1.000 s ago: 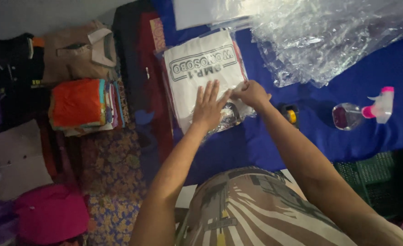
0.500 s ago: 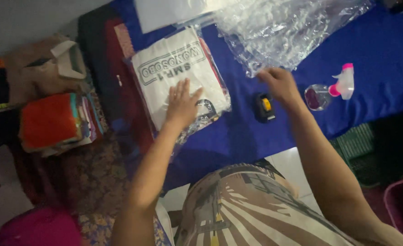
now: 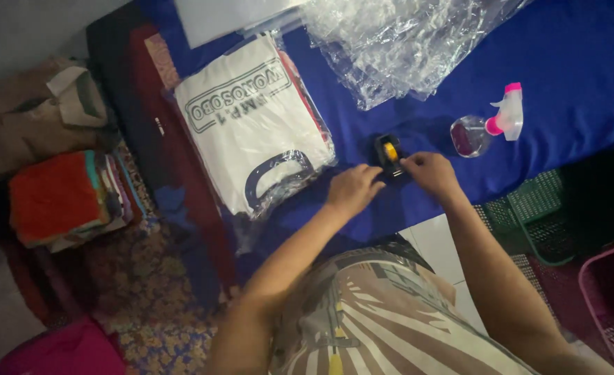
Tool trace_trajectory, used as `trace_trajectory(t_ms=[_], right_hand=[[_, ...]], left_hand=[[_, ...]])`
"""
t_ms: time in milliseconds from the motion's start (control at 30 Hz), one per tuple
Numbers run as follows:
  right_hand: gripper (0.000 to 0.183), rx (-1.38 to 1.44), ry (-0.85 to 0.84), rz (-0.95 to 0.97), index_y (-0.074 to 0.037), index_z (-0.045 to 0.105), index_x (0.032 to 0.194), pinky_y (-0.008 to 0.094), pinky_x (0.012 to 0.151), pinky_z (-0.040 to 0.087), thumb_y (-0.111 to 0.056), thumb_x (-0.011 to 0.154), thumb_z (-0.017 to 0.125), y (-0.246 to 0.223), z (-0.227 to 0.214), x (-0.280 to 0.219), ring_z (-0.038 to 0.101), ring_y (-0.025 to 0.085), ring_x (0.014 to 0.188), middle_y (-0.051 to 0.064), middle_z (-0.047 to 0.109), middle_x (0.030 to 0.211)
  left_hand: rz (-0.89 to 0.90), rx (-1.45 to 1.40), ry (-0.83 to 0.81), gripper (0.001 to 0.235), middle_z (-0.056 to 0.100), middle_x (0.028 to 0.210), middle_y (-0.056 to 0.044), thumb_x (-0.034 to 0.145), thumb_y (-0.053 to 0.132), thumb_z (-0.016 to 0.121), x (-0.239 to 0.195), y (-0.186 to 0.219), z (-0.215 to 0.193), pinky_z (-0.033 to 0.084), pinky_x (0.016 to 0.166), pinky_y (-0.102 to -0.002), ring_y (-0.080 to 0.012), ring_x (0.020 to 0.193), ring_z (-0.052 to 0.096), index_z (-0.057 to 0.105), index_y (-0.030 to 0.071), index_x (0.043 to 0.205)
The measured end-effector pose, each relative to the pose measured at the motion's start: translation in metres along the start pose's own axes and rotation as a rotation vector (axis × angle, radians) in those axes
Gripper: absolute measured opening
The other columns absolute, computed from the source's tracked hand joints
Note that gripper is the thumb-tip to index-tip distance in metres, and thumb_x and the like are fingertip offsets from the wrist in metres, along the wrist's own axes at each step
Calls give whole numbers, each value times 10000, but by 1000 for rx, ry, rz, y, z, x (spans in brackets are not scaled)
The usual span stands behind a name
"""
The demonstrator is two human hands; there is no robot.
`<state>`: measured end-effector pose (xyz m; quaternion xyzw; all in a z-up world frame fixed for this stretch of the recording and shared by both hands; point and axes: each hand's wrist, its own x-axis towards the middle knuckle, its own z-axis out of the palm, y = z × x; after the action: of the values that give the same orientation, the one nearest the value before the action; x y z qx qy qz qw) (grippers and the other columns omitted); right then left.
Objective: Put a folded t-shirt into a plastic bag and seal it with tape.
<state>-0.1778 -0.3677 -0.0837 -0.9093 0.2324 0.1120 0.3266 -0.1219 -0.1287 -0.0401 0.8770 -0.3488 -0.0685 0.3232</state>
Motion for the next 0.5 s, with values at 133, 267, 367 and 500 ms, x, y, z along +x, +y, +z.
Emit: trace_trajectory(t_ms=[133,267,367,500], right_hand=[[315,59,-53,12,-120,803,1037,423,793,560,-378,881,712,-12,-7,-5,749,320,883,161,765,939],[310,102,-53,28,-112,799,1002,410,806,553,-374,846,741,-24,-14,-11,748,301,903,152,770,936],[297,117,-68,34,-99,791,996,418,795,553,-355,855,740,-20,-8,-7,745,302,894,165,767,934],[275,88,-76,-49,-53,800,953,436,791,556,-301,879,704,-11,-2,-4,743,329,856,202,750,884]], left_hand=[[-26,-99,-10,404,708,969,-85,805,373,771,2,6,41,567,689,-469,-335,861,712,687,127,1114],[-96,-70,0,270,704,957,-62,875,333,752,9,8,55,562,672,-476,-322,852,716,693,146,1061],[-90,-30,9,226,688,931,-54,864,323,768,10,8,60,568,676,-466,-307,849,718,672,146,967],[-102,12,29,239,669,904,-56,844,327,784,10,12,55,555,637,-473,-311,808,710,658,136,911]])
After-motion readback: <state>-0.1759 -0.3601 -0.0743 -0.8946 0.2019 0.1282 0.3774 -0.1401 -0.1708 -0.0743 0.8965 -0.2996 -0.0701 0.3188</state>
